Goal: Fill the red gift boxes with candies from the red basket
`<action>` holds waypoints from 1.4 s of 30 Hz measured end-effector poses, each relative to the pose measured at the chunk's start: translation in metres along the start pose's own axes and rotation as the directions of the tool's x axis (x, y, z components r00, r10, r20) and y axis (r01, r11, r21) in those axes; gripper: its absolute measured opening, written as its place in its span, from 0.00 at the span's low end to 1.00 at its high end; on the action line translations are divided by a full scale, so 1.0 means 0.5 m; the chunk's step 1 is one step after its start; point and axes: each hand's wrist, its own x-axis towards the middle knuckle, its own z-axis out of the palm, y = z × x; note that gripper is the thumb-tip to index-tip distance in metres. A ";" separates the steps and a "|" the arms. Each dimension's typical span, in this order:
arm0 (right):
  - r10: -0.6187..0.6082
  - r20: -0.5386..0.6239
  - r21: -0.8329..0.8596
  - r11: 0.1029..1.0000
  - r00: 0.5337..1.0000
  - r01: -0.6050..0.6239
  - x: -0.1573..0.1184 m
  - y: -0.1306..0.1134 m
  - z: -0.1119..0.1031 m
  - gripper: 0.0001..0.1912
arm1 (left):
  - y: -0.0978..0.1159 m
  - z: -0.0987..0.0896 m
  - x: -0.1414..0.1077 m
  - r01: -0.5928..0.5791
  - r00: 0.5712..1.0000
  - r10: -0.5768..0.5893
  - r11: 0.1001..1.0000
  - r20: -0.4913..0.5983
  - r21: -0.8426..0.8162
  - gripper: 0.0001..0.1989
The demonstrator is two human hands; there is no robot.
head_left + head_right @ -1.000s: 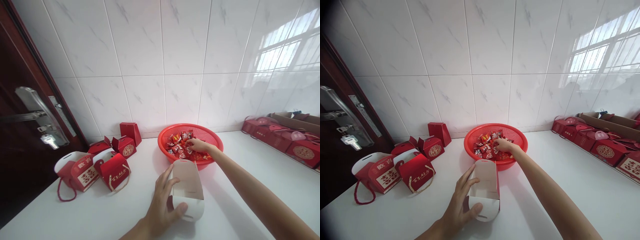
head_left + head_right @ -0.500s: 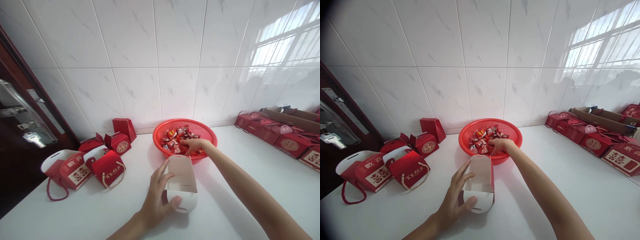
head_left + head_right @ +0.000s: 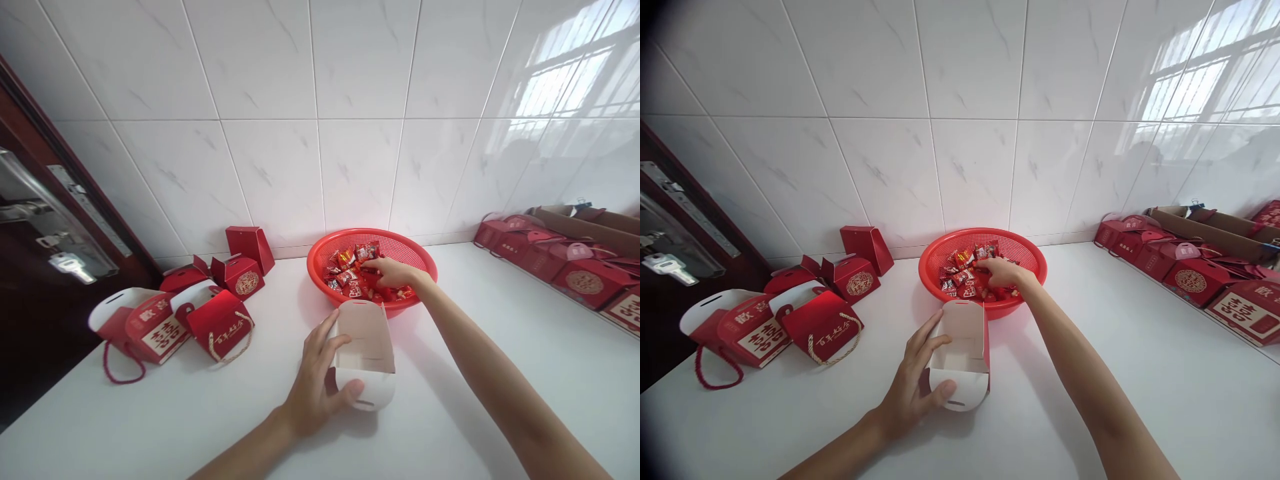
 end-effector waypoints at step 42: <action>0.132 -0.344 0.596 0.796 0.930 0.108 -0.057 -0.042 -0.005 0.14 | 0.021 -0.011 0.006 0.134 0.990 -0.132 0.990 0.044 -0.039 0.27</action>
